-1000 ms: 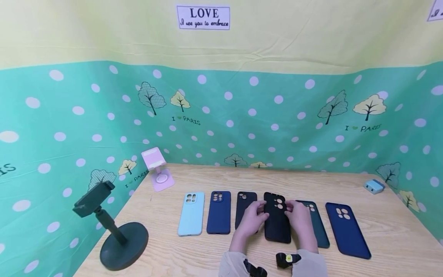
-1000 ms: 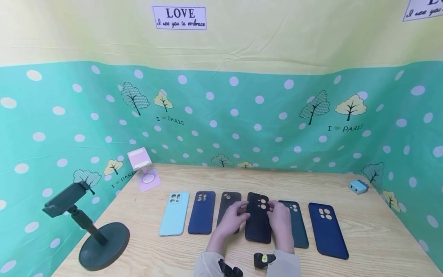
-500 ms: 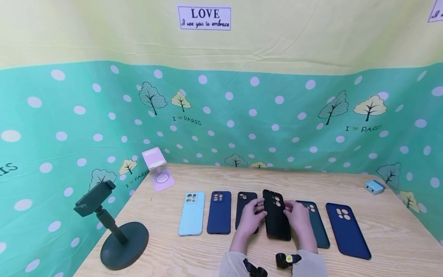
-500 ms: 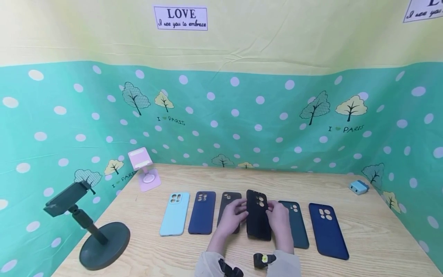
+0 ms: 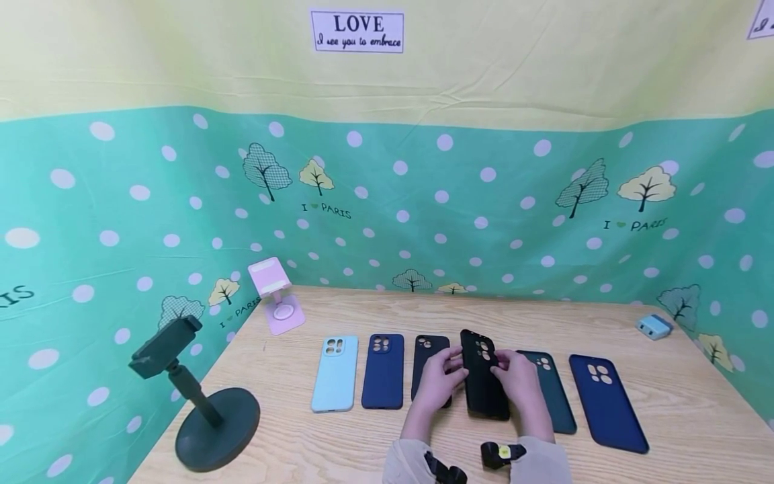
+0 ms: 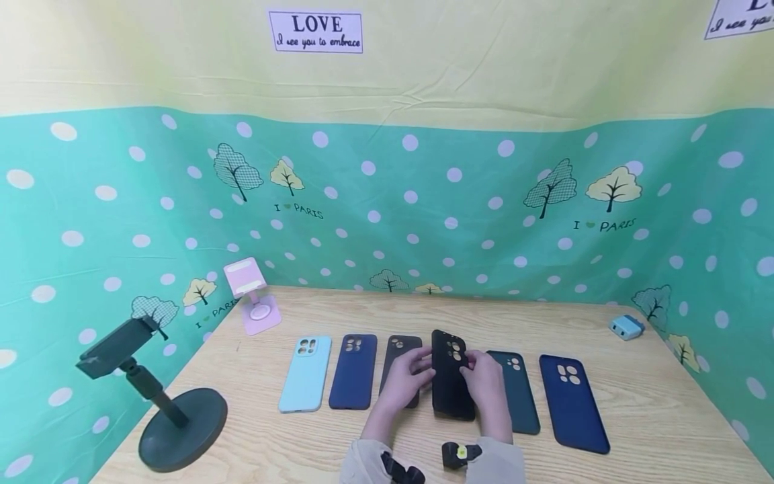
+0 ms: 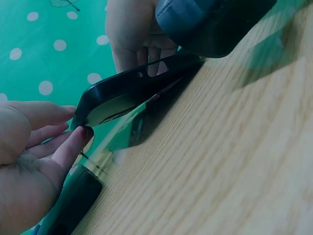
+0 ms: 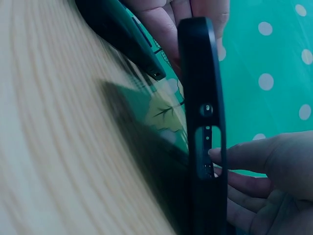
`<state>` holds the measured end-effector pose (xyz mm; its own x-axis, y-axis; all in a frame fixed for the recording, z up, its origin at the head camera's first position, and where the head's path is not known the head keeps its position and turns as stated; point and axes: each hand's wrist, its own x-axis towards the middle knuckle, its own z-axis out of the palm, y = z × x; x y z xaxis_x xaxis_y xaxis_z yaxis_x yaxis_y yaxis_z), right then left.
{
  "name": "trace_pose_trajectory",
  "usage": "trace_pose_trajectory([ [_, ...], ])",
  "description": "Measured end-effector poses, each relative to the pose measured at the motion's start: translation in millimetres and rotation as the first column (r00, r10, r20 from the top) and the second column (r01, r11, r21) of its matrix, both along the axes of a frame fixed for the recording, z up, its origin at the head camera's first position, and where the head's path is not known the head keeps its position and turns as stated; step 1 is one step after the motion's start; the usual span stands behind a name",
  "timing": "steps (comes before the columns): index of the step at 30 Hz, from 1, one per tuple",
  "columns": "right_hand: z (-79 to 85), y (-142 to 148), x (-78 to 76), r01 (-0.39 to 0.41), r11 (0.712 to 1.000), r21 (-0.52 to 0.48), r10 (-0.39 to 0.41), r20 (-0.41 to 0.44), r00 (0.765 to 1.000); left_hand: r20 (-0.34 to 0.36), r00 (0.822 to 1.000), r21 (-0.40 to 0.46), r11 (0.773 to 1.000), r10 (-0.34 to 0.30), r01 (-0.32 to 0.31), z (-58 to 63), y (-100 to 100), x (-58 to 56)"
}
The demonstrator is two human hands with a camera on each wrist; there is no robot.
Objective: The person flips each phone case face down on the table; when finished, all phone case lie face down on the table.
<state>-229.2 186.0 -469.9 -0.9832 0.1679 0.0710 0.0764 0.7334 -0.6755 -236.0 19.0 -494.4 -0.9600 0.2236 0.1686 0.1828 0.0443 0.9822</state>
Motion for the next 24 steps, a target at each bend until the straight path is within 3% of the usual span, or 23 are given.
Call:
trace_pose_trajectory([
  [15,3.4,-4.7,-2.6,-0.008,1.000,-0.030,0.009,0.034,0.999,0.002,1.000,0.020,1.000,0.014,-0.014,5.2,1.0,2.0],
  [24,4.9,-9.0,-2.0,-0.032,0.999,-0.027,0.032,-0.004,0.999,-0.023,0.999,0.034,0.999,0.026,-0.026,6.4,0.3,1.4],
])
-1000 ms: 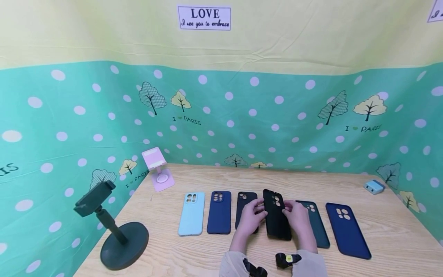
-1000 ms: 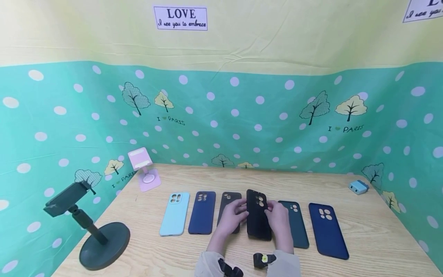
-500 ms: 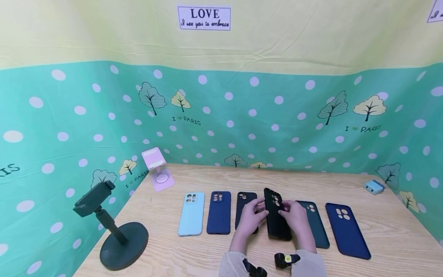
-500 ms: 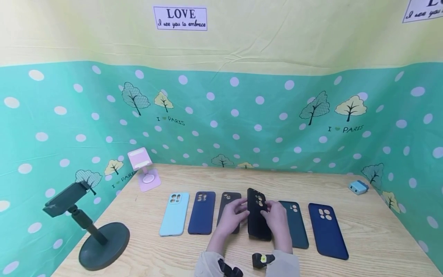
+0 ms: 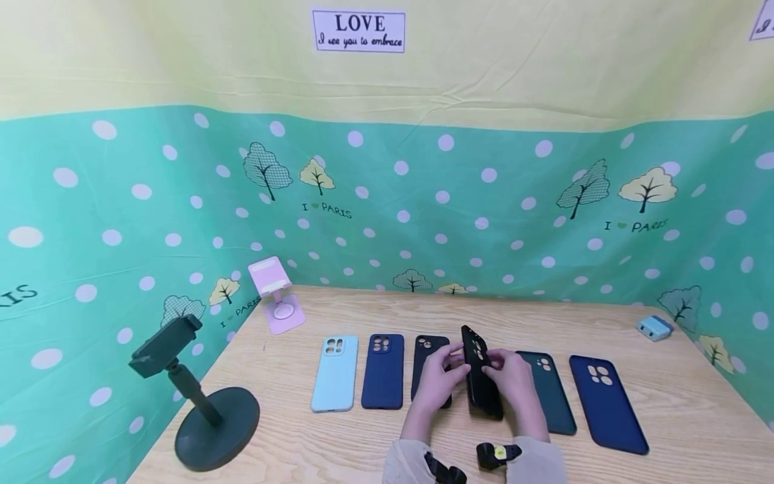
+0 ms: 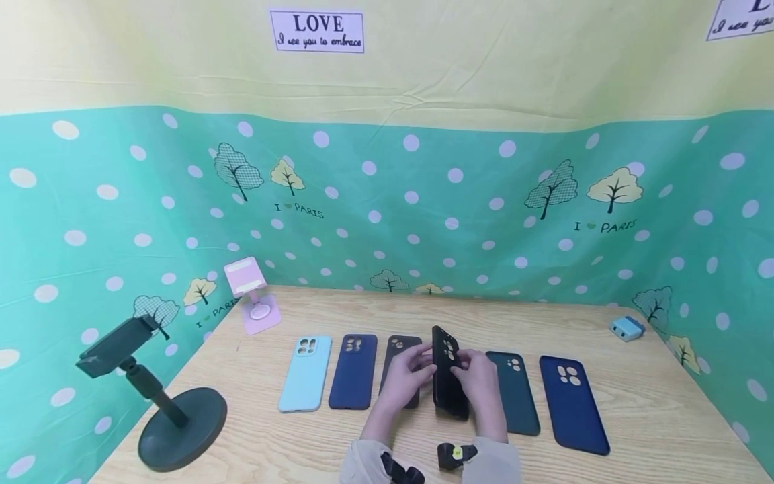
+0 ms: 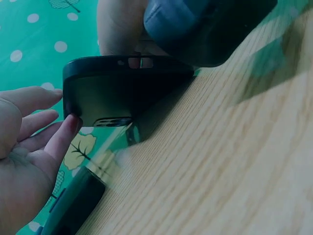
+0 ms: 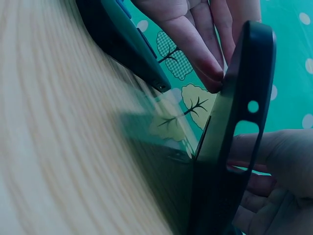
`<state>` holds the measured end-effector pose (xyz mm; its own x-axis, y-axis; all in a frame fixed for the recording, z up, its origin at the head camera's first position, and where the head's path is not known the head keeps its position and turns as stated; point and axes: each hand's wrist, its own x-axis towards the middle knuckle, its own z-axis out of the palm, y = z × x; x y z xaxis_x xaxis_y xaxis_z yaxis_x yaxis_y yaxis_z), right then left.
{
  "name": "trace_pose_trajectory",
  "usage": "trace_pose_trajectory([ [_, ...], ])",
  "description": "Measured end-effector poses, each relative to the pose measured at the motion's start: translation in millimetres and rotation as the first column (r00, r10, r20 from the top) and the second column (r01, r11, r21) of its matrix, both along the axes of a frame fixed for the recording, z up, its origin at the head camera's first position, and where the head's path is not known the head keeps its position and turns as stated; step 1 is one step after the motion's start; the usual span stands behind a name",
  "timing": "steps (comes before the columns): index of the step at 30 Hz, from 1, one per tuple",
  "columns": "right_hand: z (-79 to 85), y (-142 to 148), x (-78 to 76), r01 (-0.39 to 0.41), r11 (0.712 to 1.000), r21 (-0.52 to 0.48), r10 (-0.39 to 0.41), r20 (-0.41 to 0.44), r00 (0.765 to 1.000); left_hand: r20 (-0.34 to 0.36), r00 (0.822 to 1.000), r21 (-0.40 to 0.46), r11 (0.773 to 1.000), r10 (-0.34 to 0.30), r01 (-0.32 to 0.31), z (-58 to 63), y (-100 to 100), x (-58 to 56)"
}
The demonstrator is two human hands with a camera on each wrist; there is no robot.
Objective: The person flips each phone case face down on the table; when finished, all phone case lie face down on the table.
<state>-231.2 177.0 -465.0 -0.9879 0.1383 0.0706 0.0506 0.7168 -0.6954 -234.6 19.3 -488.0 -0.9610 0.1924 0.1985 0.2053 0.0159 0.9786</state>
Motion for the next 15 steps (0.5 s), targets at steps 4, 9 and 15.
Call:
trace_pose_trajectory([
  [4,0.9,-2.6,0.3,-0.006,1.000,-0.019,0.006,-0.005,1.000,-0.005,1.000,0.029,1.000,0.001,-0.001,1.4,0.0,-0.1],
  [9,0.1,-5.0,-0.1,-0.010,0.998,-0.057,0.009,-0.005,1.000,0.008,1.000,0.053,0.999,0.009,-0.009,4.0,0.0,0.7],
  [15,-3.3,-7.0,-0.8,-0.019,0.994,-0.107,0.016,-0.022,1.000,0.015,1.000,0.066,0.998,0.012,-0.013,5.2,-0.2,0.4],
])
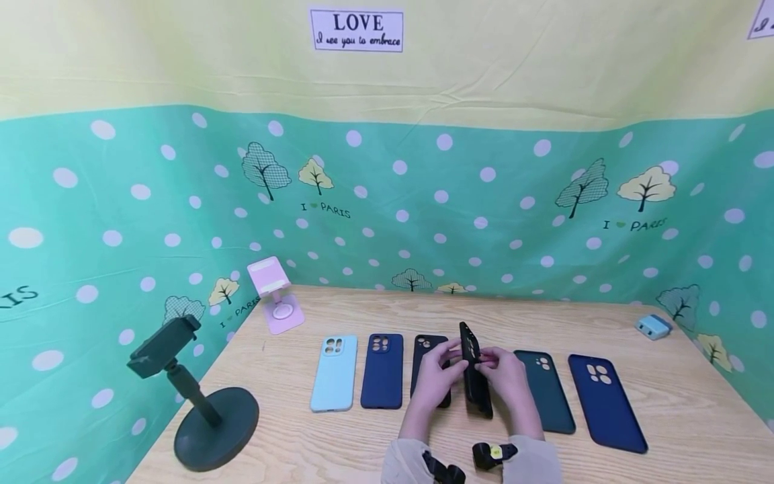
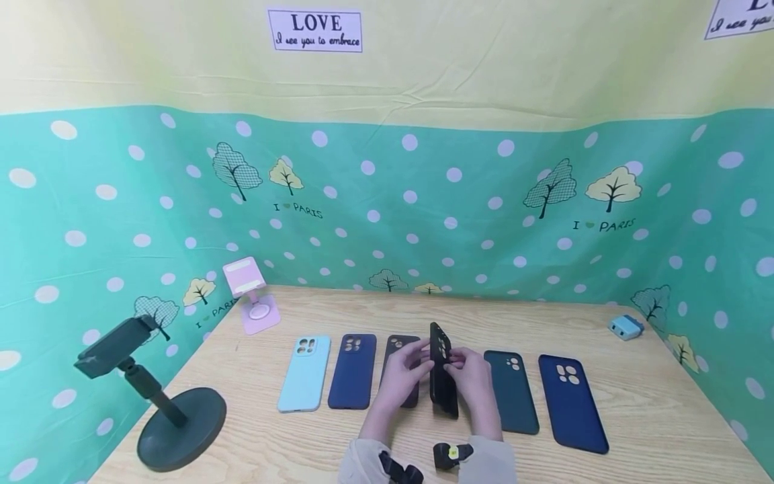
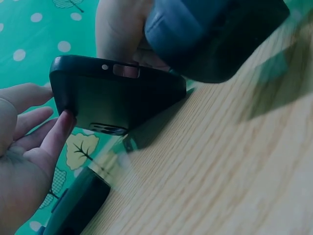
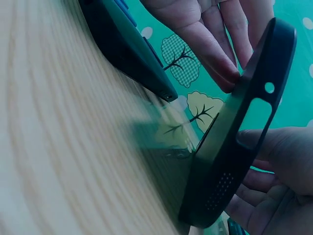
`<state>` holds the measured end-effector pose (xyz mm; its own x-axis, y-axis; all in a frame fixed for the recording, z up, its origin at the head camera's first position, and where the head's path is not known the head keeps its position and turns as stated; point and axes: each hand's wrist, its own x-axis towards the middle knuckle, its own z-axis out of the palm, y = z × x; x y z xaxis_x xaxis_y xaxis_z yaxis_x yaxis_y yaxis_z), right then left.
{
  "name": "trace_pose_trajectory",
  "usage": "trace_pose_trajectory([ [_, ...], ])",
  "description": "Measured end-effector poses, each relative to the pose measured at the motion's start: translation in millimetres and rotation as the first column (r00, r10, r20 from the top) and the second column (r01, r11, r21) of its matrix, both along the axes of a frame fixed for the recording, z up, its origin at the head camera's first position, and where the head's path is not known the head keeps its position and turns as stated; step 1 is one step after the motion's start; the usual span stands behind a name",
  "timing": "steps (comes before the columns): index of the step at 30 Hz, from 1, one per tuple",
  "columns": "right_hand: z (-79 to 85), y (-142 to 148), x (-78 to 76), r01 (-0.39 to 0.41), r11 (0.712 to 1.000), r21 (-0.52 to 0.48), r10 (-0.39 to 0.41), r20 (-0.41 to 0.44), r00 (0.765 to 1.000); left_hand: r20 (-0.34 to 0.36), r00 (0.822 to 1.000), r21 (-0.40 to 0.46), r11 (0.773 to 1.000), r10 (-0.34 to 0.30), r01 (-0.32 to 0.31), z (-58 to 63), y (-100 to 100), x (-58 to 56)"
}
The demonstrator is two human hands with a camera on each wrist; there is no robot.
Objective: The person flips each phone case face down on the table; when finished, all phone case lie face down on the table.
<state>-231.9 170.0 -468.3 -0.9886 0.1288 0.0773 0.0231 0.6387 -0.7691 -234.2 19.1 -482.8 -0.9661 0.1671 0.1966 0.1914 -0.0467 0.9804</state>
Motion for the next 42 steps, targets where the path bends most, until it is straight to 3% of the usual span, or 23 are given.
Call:
trace_pose_trajectory([
  [17,0.0,-4.3,-0.7,-0.031,0.989,-0.146,0.038,0.040,0.998,-0.024,0.999,0.018,0.999,-0.027,0.028,1.1,0.0,-1.4],
  [29,5.1,-3.1,-0.3,-0.007,0.946,-0.324,0.055,0.140,0.989,-0.022,0.999,0.015,0.999,-0.044,0.044,0.5,1.5,-1.5],
  [34,8.3,-2.4,2.2,-0.024,0.937,-0.350,0.084,0.157,0.984,-0.015,0.999,0.025,0.998,-0.052,0.052,1.4,1.4,-1.1],
  [42,11.0,-3.1,3.7,-0.091,0.946,-0.311,0.144,0.154,0.978,-0.017,0.998,0.011,0.998,-0.055,0.055,-2.5,3.7,-2.2],
])
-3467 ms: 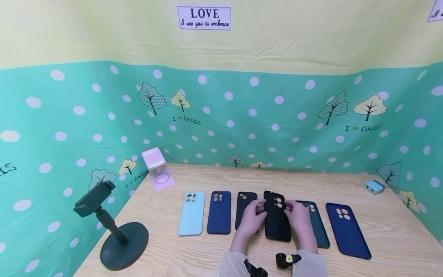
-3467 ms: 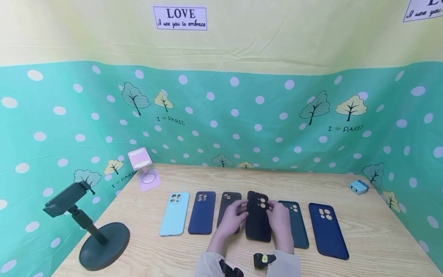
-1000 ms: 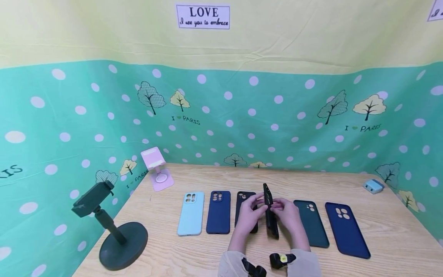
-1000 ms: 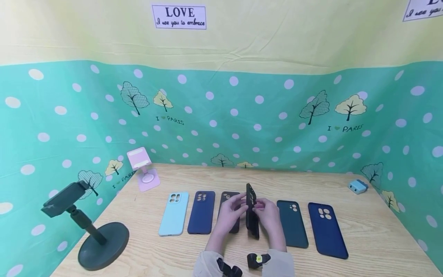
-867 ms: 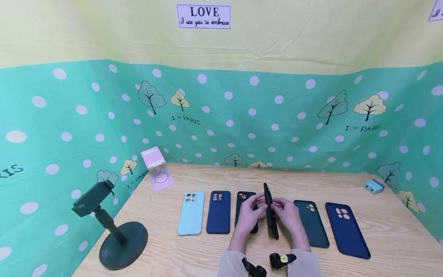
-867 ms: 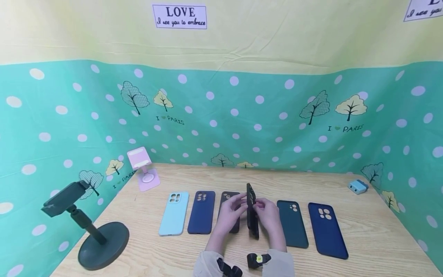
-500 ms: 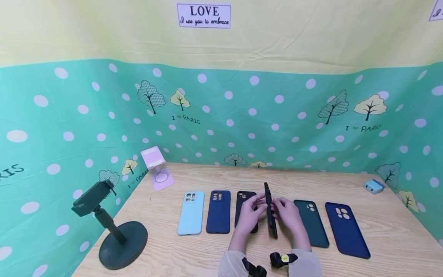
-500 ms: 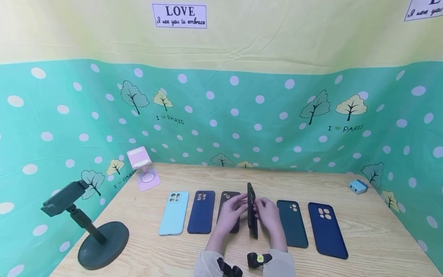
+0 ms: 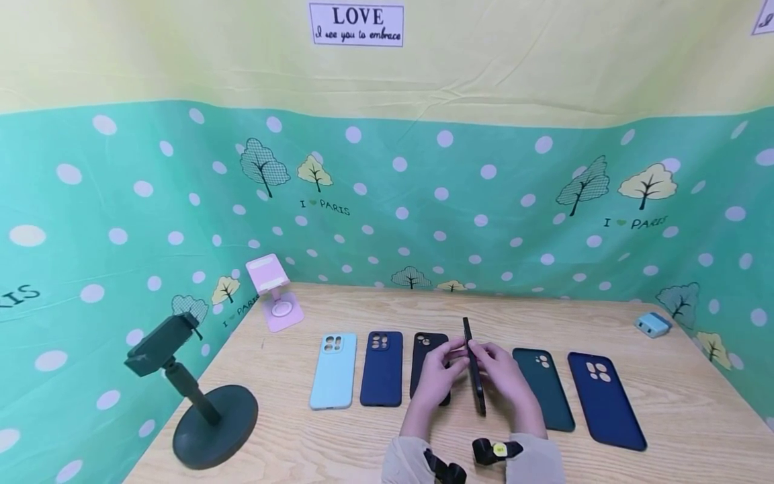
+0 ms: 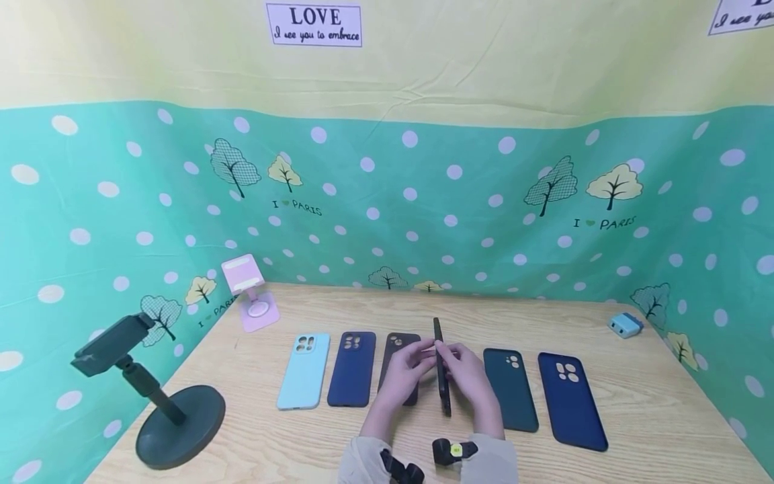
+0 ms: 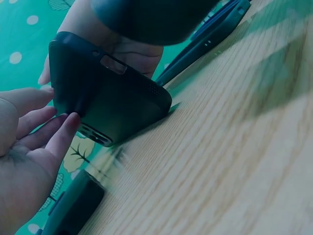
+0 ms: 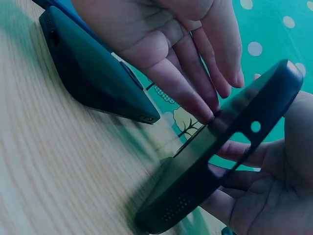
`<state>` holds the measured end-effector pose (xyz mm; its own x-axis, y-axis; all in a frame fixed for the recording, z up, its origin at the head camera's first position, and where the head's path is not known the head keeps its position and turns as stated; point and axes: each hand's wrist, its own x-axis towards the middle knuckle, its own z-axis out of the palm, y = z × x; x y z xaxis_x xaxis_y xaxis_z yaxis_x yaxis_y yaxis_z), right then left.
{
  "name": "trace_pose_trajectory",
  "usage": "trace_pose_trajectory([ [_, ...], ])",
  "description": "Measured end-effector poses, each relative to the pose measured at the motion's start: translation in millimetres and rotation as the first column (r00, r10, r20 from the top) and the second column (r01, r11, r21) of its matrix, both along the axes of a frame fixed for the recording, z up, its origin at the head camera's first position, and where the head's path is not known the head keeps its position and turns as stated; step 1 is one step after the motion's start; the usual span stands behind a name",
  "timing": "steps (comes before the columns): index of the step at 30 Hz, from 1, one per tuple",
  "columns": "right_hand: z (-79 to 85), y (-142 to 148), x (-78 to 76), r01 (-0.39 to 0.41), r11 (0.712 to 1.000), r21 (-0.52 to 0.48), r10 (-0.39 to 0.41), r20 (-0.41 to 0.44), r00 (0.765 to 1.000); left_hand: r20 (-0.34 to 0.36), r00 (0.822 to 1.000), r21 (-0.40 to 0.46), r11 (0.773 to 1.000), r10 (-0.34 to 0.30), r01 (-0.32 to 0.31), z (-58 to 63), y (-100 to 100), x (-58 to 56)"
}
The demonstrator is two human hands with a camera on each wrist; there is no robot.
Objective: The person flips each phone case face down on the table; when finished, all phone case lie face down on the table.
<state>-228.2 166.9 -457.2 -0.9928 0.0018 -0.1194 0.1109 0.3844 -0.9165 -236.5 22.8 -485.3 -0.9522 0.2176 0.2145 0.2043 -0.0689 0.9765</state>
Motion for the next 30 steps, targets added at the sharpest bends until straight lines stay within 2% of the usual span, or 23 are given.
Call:
trace_pose_trajectory([
  [6,0.6,-0.3,-0.4,-0.002,1.000,0.017,0.002,-0.001,1.000,0.024,1.000,-0.001,1.000,-0.012,0.012,0.0,0.9,1.0],
  [9,2.0,0.9,-0.3,0.002,0.999,0.048,-0.002,-0.005,1.000,0.012,1.000,-0.018,1.000,-0.011,0.012,-2.0,1.6,-0.5],
  [16,5.6,5.8,0.4,0.009,0.999,0.033,-0.009,0.003,1.000,-0.023,1.000,-0.106,0.994,-0.019,0.017,-5.4,3.1,-2.2],
  [24,8.6,14.4,2.1,0.028,0.999,0.022,-0.027,-0.020,0.999,0.026,0.999,-0.193,0.981,-0.034,0.039,-6.0,4.0,0.5],
  [30,8.7,22.9,3.3,0.080,0.992,0.098,-0.072,-0.075,0.995,0.041,0.997,-0.201,0.977,-0.068,0.075,-5.7,5.2,2.0],
])
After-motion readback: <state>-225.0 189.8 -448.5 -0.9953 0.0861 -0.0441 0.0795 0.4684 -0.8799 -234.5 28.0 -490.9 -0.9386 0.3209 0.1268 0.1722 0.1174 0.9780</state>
